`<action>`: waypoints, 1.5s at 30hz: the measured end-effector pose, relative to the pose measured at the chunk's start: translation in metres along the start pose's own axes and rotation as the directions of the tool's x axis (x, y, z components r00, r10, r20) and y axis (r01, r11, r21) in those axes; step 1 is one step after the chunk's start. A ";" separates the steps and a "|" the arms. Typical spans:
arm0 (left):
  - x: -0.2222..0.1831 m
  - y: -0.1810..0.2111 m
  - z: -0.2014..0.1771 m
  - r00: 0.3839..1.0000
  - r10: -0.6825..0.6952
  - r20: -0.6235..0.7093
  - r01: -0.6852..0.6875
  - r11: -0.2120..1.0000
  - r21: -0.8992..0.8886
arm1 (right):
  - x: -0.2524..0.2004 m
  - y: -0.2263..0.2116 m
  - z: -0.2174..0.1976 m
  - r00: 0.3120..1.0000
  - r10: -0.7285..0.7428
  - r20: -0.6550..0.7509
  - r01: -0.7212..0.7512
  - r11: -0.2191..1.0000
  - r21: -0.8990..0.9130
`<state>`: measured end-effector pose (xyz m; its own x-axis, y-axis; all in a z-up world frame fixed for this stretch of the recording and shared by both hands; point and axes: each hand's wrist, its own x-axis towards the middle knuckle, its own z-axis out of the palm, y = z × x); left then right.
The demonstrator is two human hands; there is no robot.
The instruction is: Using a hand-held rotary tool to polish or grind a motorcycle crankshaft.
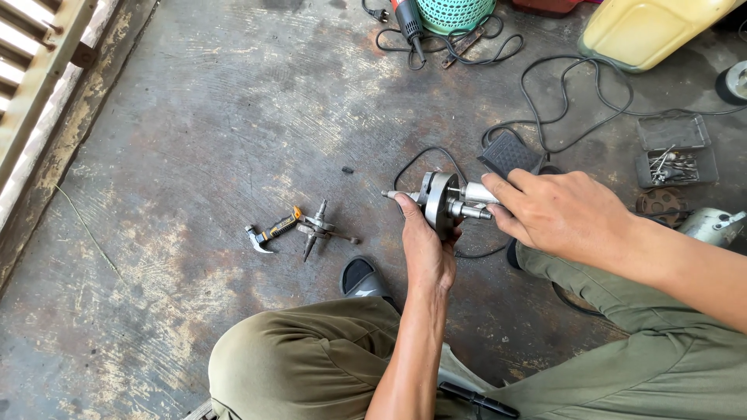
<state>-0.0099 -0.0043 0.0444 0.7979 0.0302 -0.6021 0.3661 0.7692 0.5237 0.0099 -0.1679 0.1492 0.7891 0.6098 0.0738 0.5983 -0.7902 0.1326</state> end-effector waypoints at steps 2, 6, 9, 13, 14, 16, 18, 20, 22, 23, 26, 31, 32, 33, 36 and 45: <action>0.001 -0.001 0.000 1.000 -0.005 -0.007 0.004 1.000 -0.005 | -0.002 -0.001 0.002 0.999 -0.008 0.047 0.006 0.999 0.044; 0.004 -0.003 -0.002 1.000 -0.003 0.004 0.003 1.000 -0.022 | 0.000 -0.001 0.002 0.999 -0.028 0.022 0.028 0.999 0.024; 0.004 -0.002 -0.001 1.000 -0.003 0.004 0.003 1.000 -0.026 | 0.000 0.004 0.005 0.994 -0.033 0.102 0.026 0.997 0.070; 0.003 -0.003 -0.002 1.000 -0.003 -0.001 0.003 1.000 -0.023 | 0.000 0.001 0.006 0.995 -0.031 0.092 0.025 0.997 0.071; 0.002 -0.004 -0.003 1.000 0.007 -0.003 -0.007 1.000 -0.011 | -0.001 0.001 0.007 0.995 -0.031 0.096 0.026 0.998 0.060; 0.003 -0.003 -0.001 1.000 0.024 0.001 -0.024 1.000 -0.003 | 0.000 0.002 0.007 0.995 -0.034 0.093 0.030 0.999 0.042; 0.002 -0.003 -0.002 1.000 0.030 0.005 -0.030 1.000 0.008 | -0.001 -0.002 0.009 0.991 -0.035 0.127 0.025 0.996 0.081; 0.001 -0.003 -0.002 0.999 0.035 0.010 -0.035 0.999 0.010 | -0.001 -0.001 0.006 0.995 -0.027 0.092 0.023 0.998 0.053; 0.002 -0.004 -0.002 0.999 0.048 0.020 -0.048 0.999 0.007 | -0.001 -0.001 0.007 0.998 -0.025 0.052 0.024 1.000 0.019; 0.003 -0.004 -0.003 0.999 0.051 0.014 -0.051 0.999 0.007 | -0.002 -0.003 0.008 0.997 -0.029 0.076 0.025 0.999 0.044; 0.002 -0.003 -0.002 0.999 0.051 0.011 -0.052 0.998 0.019 | -0.001 -0.003 0.005 0.998 -0.016 0.058 0.014 0.999 0.030; 0.005 -0.006 -0.005 0.998 0.069 0.012 -0.069 0.997 0.028 | -0.003 -0.006 0.009 0.994 0.002 0.111 -0.012 0.996 0.087; 0.007 -0.007 -0.006 0.997 0.070 0.013 -0.070 0.997 0.014 | -0.002 -0.005 0.007 0.998 0.018 0.067 -0.020 0.999 0.037; 0.009 -0.008 -0.006 0.997 0.071 0.012 -0.071 0.997 -0.001 | 0.000 -0.003 0.005 0.999 0.031 0.023 -0.031 0.999 -0.013; 0.012 -0.010 0.004 0.984 0.081 -0.161 -0.068 0.994 0.083 | 0.011 -0.009 -0.014 0.945 -0.029 0.326 0.004 0.997 0.077; 0.009 -0.006 0.005 0.986 0.038 -0.162 -0.034 0.999 0.026 | 0.015 -0.001 -0.013 0.921 0.025 0.388 -0.047 0.998 0.048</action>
<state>-0.0021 -0.0118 0.0392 0.7231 0.1618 -0.6715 0.3511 0.7511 0.5591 0.0198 -0.1570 0.1627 0.7959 0.5189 -0.3119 0.5666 -0.8200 0.0815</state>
